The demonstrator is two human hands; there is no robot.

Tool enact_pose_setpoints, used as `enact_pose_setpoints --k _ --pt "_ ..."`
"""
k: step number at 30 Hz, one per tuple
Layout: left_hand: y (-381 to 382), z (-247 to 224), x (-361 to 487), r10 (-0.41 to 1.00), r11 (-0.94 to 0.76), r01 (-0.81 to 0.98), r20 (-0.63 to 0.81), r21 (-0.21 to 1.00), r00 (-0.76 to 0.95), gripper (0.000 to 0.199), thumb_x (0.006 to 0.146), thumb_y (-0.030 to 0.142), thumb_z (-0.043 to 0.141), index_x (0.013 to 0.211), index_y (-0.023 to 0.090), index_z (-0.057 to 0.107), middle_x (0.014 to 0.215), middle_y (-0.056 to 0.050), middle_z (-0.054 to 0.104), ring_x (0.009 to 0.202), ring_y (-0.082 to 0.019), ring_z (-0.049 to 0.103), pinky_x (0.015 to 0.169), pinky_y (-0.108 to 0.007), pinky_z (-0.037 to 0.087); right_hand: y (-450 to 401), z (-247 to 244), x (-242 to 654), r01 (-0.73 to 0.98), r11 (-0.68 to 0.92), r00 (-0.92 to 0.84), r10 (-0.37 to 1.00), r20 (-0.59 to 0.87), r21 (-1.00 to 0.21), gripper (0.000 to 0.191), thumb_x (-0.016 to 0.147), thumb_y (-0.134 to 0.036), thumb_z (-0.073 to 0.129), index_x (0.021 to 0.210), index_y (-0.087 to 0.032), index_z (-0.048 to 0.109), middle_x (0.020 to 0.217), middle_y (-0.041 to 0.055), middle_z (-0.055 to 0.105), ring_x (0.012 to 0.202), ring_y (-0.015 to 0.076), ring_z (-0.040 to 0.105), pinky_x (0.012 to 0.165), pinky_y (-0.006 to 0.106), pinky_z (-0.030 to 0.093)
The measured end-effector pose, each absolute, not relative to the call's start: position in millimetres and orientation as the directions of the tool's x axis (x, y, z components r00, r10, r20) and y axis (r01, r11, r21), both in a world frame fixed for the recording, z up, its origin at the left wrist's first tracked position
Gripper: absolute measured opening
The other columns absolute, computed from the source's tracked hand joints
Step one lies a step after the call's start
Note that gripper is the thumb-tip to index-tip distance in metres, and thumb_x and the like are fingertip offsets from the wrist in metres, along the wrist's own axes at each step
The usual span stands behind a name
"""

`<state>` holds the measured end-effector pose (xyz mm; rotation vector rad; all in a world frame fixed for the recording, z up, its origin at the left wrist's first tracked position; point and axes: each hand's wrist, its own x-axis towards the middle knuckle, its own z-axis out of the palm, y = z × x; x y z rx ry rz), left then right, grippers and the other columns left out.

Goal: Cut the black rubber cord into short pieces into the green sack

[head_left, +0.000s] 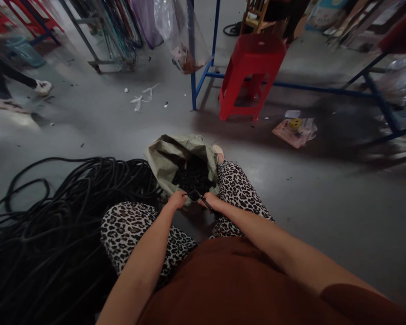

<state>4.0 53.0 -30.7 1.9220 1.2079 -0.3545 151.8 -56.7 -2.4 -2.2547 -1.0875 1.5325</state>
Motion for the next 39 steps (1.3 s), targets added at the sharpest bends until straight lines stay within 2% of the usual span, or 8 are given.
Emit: enact_pose_setpoints --k 7,10,13,18,23,29,34,39 --pt "55 -27 4 0.627 -0.273 0.87 -0.61 0.411 0.485 0.03 0.077 0.024 0.05 0.102 0.016 0.066 0.089 -0.006 0.069 0.082 -0.016 0.06 0.072 -0.023 0.043 -54 -7 153 0.342 -0.765 0.219 0.629 -0.746 -0.545 0.028 0.075 -0.037 0.059 0.069 -0.01 0.063 0.042 0.0011 0.05 0.032 0.0133 0.048 0.033 0.021 0.04" --pt "58 -28 5 0.688 -0.258 0.861 -0.542 0.438 0.482 0.034 0.079 0.025 0.049 0.109 0.015 0.063 0.102 -0.009 0.067 0.093 -0.018 0.06 0.08 -0.024 0.043 -56 -5 154 0.303 -0.765 0.236 0.637 -0.733 -0.567 0.035 0.077 -0.045 0.057 0.078 -0.011 0.061 0.044 -0.0001 0.05 0.033 0.0122 0.048 0.033 0.02 0.039" --pt "62 -31 5 0.744 -0.232 0.835 -0.462 0.499 0.483 0.035 0.081 0.025 0.049 0.111 0.014 0.062 0.108 -0.009 0.065 0.099 -0.018 0.058 0.085 -0.025 0.042 -57 0 154 0.244 -0.765 0.169 0.639 -0.751 -0.596 0.043 0.077 -0.054 0.055 0.086 -0.012 0.059 0.048 -0.0002 0.053 0.035 0.0121 0.05 0.034 0.019 0.04" --pt "62 -29 8 0.745 -0.223 0.796 -0.429 0.563 0.511 0.033 0.081 0.024 0.049 0.108 0.013 0.063 0.1 -0.008 0.068 0.094 -0.018 0.06 0.084 -0.026 0.044 -57 5 153 0.179 -0.752 0.065 0.653 -0.755 -0.635 0.047 0.079 -0.056 0.054 0.093 -0.012 0.056 0.049 -0.0016 0.052 0.037 0.0114 0.05 0.035 0.019 0.041" --pt "55 -22 12 0.713 -0.205 0.794 -0.468 0.572 0.522 0.033 0.08 0.023 0.05 0.108 0.014 0.064 0.086 -0.005 0.07 0.087 -0.017 0.062 0.081 -0.026 0.046 -56 3 152 0.195 -0.748 0.062 0.655 -0.753 -0.634 0.049 0.078 -0.056 0.054 0.098 -0.011 0.055 0.051 -0.0016 0.053 0.038 0.0115 0.05 0.035 0.019 0.041" --pt "52 -19 14 0.688 -0.224 0.782 -0.474 0.582 0.55 0.034 0.08 0.023 0.05 0.11 0.013 0.063 0.085 -0.006 0.07 0.081 -0.016 0.063 0.077 -0.024 0.047 -56 3 152 0.219 -0.735 0.05 0.665 -0.745 -0.641 0.055 0.075 -0.061 0.055 0.098 -0.011 0.055 0.054 -0.0006 0.054 0.039 0.012 0.051 0.035 0.02 0.042" --pt "50 -14 15 0.675 -0.245 0.778 -0.475 0.578 0.565 0.033 0.08 0.022 0.05 0.108 0.014 0.064 0.089 -0.006 0.07 0.083 -0.015 0.063 0.078 -0.023 0.047 -56 5 152 0.209 -0.725 0.042 0.677 -0.735 -0.656 0.045 0.079 -0.053 0.054 0.094 -0.011 0.057 0.052 -0.0004 0.054 0.039 0.0112 0.05 0.038 0.019 0.041" --pt "50 -14 15 0.653 -0.238 0.772 -0.491 0.59 0.577 0.033 0.08 0.021 0.049 0.108 0.014 0.064 0.085 -0.005 0.07 0.083 -0.015 0.063 0.078 -0.022 0.046 -55 8 152 0.283 -0.684 0.071 0.714 -0.697 -0.672 0.04 0.081 -0.047 0.055 0.092 -0.009 0.06 0.055 0.0013 0.057 0.044 0.0114 0.053 0.041 0.018 0.04"
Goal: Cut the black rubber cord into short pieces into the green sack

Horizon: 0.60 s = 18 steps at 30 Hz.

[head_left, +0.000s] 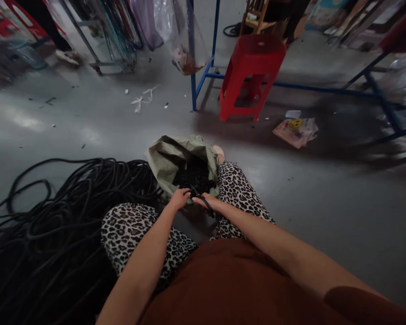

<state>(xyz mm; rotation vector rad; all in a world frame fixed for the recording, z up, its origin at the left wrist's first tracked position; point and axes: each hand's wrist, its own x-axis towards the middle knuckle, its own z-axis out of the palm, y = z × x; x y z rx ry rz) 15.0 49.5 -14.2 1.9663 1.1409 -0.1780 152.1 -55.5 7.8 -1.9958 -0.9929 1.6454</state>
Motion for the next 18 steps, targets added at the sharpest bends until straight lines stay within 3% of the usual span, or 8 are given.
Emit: enact_pose_setpoints --k 6,13,18 --pt "50.2 -17.2 13.4 0.625 -0.25 0.755 -0.494 0.607 0.604 0.034 0.079 0.02 0.048 0.11 0.014 0.063 0.084 -0.005 0.07 0.085 -0.015 0.062 0.081 -0.023 0.046 -55.5 9.3 151.6 0.331 -0.671 0.08 0.72 -0.689 -0.663 0.038 0.082 -0.046 0.055 0.09 -0.01 0.061 0.054 0.0011 0.058 0.044 0.0113 0.053 0.042 0.018 0.04" --pt "48.9 -21.5 15.4 0.642 -0.21 0.761 -0.501 0.613 0.58 0.034 0.08 0.021 0.048 0.11 0.013 0.063 0.086 -0.005 0.07 0.083 -0.015 0.063 0.081 -0.023 0.046 -56.5 9.4 147.8 0.28 -0.714 0.12 0.689 -0.715 -0.641 0.037 0.081 -0.048 0.052 0.089 -0.013 0.058 0.043 -0.0036 0.047 0.031 0.0119 0.046 0.033 0.021 0.039" --pt "48.0 -22.1 15.4 0.641 -0.21 0.773 -0.512 0.599 0.572 0.036 0.08 0.022 0.048 0.112 0.013 0.062 0.086 -0.006 0.07 0.082 -0.016 0.063 0.079 -0.024 0.046 -55.7 6.3 147.5 0.364 -0.687 0.197 0.717 -0.669 -0.629 0.032 0.08 -0.044 0.056 0.084 -0.013 0.06 0.042 -0.0032 0.048 0.031 0.0103 0.046 0.035 0.019 0.038"
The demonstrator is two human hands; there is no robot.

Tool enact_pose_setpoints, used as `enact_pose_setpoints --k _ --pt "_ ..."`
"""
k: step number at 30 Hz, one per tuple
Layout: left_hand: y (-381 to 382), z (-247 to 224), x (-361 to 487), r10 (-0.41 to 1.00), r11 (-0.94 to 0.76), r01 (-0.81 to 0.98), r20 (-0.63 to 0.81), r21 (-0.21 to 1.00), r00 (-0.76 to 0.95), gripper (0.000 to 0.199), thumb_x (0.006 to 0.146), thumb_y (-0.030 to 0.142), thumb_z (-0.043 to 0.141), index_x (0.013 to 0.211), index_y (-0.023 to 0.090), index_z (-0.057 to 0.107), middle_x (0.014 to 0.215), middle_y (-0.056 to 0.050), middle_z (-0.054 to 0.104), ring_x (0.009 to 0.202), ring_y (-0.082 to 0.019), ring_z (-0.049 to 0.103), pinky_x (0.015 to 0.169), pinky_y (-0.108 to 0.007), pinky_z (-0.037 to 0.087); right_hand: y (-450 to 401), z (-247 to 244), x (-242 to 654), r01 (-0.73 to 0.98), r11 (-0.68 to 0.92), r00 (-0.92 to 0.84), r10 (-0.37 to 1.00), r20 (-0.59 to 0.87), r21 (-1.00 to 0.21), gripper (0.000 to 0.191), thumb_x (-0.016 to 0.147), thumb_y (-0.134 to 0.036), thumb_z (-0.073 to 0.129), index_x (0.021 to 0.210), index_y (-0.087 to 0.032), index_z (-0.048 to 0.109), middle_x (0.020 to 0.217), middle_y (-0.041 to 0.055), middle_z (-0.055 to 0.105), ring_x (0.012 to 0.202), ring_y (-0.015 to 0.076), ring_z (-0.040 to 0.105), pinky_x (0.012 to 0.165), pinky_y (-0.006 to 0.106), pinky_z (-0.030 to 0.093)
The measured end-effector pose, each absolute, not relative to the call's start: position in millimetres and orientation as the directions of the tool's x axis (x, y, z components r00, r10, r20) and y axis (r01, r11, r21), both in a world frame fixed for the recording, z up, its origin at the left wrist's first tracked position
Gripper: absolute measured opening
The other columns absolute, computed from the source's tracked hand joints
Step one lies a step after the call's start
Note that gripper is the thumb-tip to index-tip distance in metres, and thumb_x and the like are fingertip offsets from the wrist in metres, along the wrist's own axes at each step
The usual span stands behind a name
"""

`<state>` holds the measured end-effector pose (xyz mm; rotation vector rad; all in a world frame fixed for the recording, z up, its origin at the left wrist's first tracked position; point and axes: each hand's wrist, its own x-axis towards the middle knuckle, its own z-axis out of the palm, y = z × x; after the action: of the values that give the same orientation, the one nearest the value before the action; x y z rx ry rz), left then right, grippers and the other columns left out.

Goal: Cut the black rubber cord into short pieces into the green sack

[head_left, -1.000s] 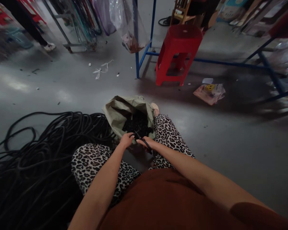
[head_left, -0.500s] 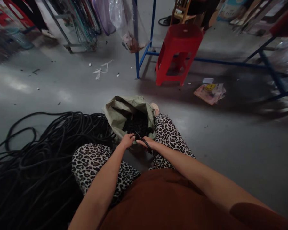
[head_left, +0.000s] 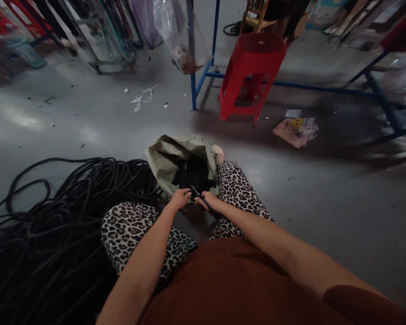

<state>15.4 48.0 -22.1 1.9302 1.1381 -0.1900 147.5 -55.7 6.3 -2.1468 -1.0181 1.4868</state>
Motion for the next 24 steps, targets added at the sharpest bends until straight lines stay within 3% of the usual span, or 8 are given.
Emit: enact_pose_setpoints --k 5,16,24 --pt "50 -24 7 0.632 -0.268 0.81 -0.54 0.521 0.556 0.038 0.078 0.02 0.05 0.113 0.011 0.06 0.09 -0.008 0.069 0.084 -0.017 0.061 0.077 -0.025 0.045 -53 -6 150 0.369 -0.726 0.269 0.681 -0.681 -0.58 0.031 0.08 -0.042 0.056 0.083 -0.012 0.062 0.042 -0.0019 0.049 0.031 0.0103 0.046 0.036 0.019 0.039" --pt "55 -34 -5 0.618 -0.345 0.843 -0.576 0.412 0.535 0.033 0.078 0.023 0.048 0.105 0.017 0.065 0.097 -0.008 0.068 0.089 -0.018 0.06 0.077 -0.025 0.044 -51 -7 153 0.426 -0.712 0.164 0.667 -0.726 -0.558 0.027 0.079 -0.035 0.056 0.069 -0.01 0.062 0.042 0.001 0.05 0.03 0.0112 0.047 0.035 0.02 0.039" --pt "57 -25 -2 0.682 -0.278 0.863 -0.547 0.421 0.486 0.034 0.08 0.024 0.049 0.11 0.016 0.063 0.104 -0.009 0.066 0.094 -0.019 0.06 0.082 -0.026 0.044 -50 -8 155 0.269 -0.782 0.219 0.618 -0.756 -0.562 0.034 0.081 -0.045 0.053 0.073 -0.013 0.059 0.045 0.0002 0.051 0.034 0.0118 0.049 0.034 0.02 0.04"
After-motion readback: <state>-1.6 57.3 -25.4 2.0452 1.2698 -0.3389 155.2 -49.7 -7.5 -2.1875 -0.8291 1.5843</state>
